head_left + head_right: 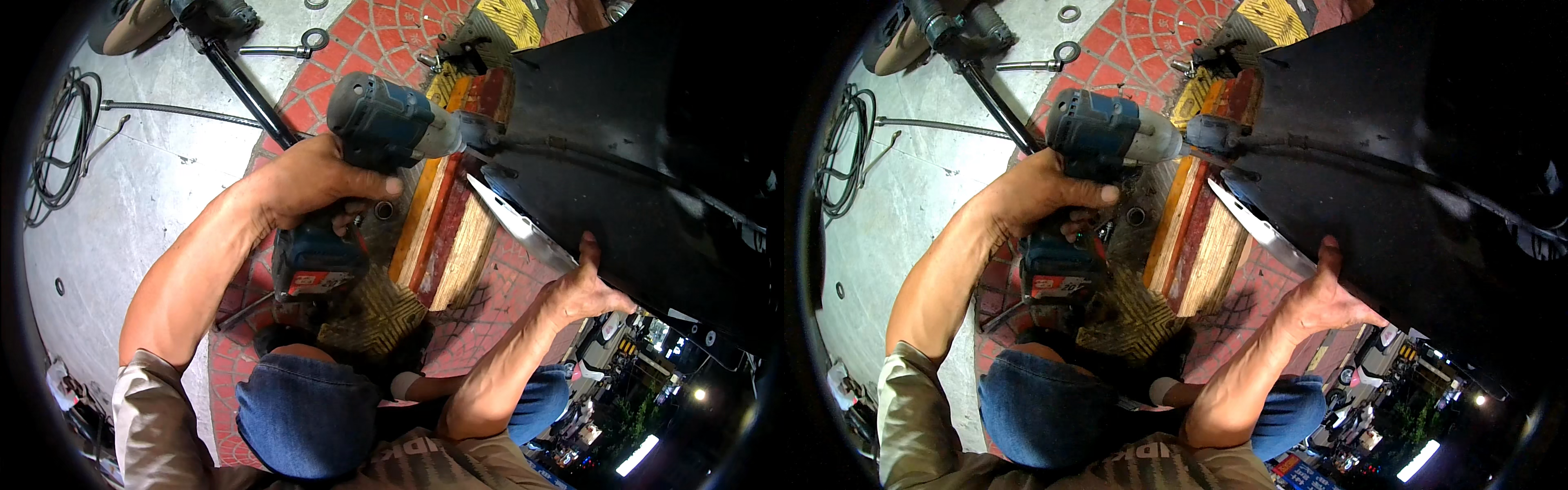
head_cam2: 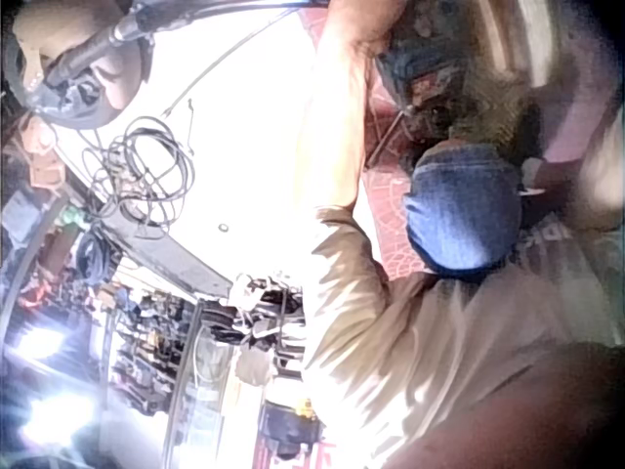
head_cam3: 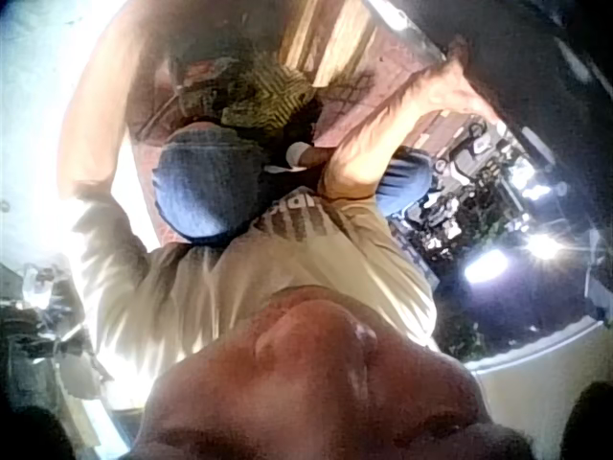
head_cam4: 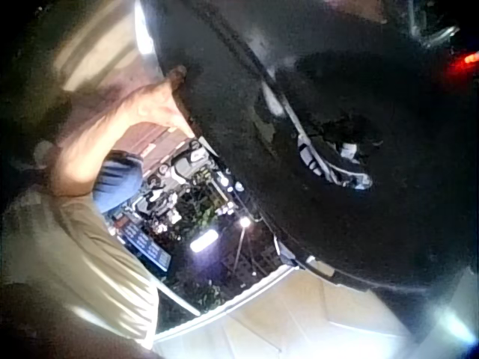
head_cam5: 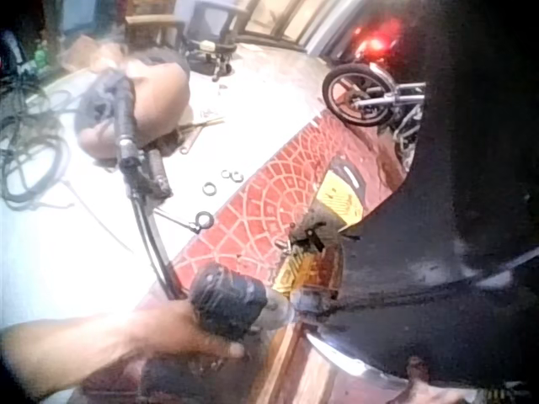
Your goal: The person unfastens screws on a motorcycle panel using a power drill, removes a plastic fairing piece, and then installs it back onto the frame using the drill and a long-reach tool.
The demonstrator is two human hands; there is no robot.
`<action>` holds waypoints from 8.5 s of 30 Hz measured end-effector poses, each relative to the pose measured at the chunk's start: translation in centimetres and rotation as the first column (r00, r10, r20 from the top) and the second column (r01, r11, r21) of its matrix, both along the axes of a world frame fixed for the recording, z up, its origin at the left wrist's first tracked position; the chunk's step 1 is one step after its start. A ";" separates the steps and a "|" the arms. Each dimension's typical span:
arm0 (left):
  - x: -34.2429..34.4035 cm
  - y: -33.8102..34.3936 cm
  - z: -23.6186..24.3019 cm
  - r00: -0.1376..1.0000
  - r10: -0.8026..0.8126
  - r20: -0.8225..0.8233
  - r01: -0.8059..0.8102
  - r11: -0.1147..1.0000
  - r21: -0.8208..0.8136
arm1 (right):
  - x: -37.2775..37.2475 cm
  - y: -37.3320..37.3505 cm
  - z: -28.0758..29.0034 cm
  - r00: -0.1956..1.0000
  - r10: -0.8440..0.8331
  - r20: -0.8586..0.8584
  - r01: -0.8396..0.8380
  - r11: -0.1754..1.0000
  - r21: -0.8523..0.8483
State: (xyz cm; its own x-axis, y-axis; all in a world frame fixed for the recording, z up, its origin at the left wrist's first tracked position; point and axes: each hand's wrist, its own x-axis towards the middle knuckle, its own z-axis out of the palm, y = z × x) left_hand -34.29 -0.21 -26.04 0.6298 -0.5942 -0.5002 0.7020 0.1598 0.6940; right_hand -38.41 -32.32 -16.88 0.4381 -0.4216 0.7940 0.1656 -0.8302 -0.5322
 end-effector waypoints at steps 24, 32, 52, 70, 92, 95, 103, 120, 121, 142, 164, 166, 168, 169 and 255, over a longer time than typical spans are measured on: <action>1.9 -0.3 -1.4 0.997 -0.024 -0.080 0.021 0.999 -0.040 | 0.0 0.1 0.2 0.999 0.038 -0.021 -0.038 0.999 0.003; 0.3 -0.6 -2.2 0.986 -0.007 -0.169 -0.014 0.992 -0.123 | 0.2 1.0 0.3 1.000 -0.016 0.010 0.016 1.000 -0.019; 1.3 -0.4 -1.8 0.998 -0.006 0.068 0.003 0.999 0.052 | -0.1 0.6 0.5 0.999 0.006 -0.041 -0.007 1.000 -0.008; -3.8 -2.1 -0.4 0.875 0.074 -0.479 -0.230 0.933 -0.277 | -0.2 1.2 0.4 0.999 -0.020 -0.041 0.020 1.000 -0.006; -6.9 -6.3 4.2 0.792 0.171 -0.586 -0.516 0.700 -0.494 | -0.2 2.3 1.0 0.992 -0.101 -0.072 0.109 0.989 0.104; -7.3 -6.5 4.1 0.775 0.183 -0.605 -0.545 0.679 -0.492 | -0.1 2.3 1.1 0.998 -0.030 -0.052 0.035 0.993 0.112; -6.9 -6.5 4.9 0.795 0.195 -0.575 -0.512 0.725 -0.461 | -0.4 1.5 0.8 0.996 -0.046 -0.072 0.050 0.997 0.061; -6.9 -5.8 5.0 0.778 0.128 -0.615 -0.494 0.730 -0.472 | -0.8 1.8 1.0 0.976 -0.161 -0.146 0.179 0.976 0.122; -6.9 -5.6 5.2 0.785 0.128 -0.607 -0.476 0.750 -0.458 | -0.8 1.6 0.8 0.979 -0.151 -0.136 0.165 0.981 0.102; -4.8 0.0 2.5 0.932 0.362 0.019 -0.357 0.925 -0.128 | -1.1 0.8 0.6 0.927 -0.318 -0.197 0.310 0.948 -0.072; -24.8 25.9 -9.4 0.097 0.426 0.899 -0.990 0.138 0.041 | -5.8 -5.8 6.1 0.796 0.319 -0.514 -0.304 0.946 0.115; -26.1 26.6 -9.5 0.149 0.437 0.887 -0.988 0.098 0.117 | -5.6 -7.0 6.5 0.770 0.343 -0.538 -0.339 0.934 0.112; -26.5 28.1 -10.5 0.153 0.543 0.826 -0.987 0.119 0.105 | -5.4 -8.0 7.2 0.747 0.334 -0.576 -0.352 0.932 0.084; -26.1 27.8 -10.0 0.183 0.537 0.824 -0.983 0.118 0.141 | -5.4 -8.1 7.5 0.747 0.298 -0.594 -0.345 0.938 0.037; 2.0 -25.1 -5.8 0.433 0.759 -0.485 -0.815 0.560 0.148 | -4.6 -8.1 3.1 0.793 0.181 -0.582 -0.334 0.928 -0.165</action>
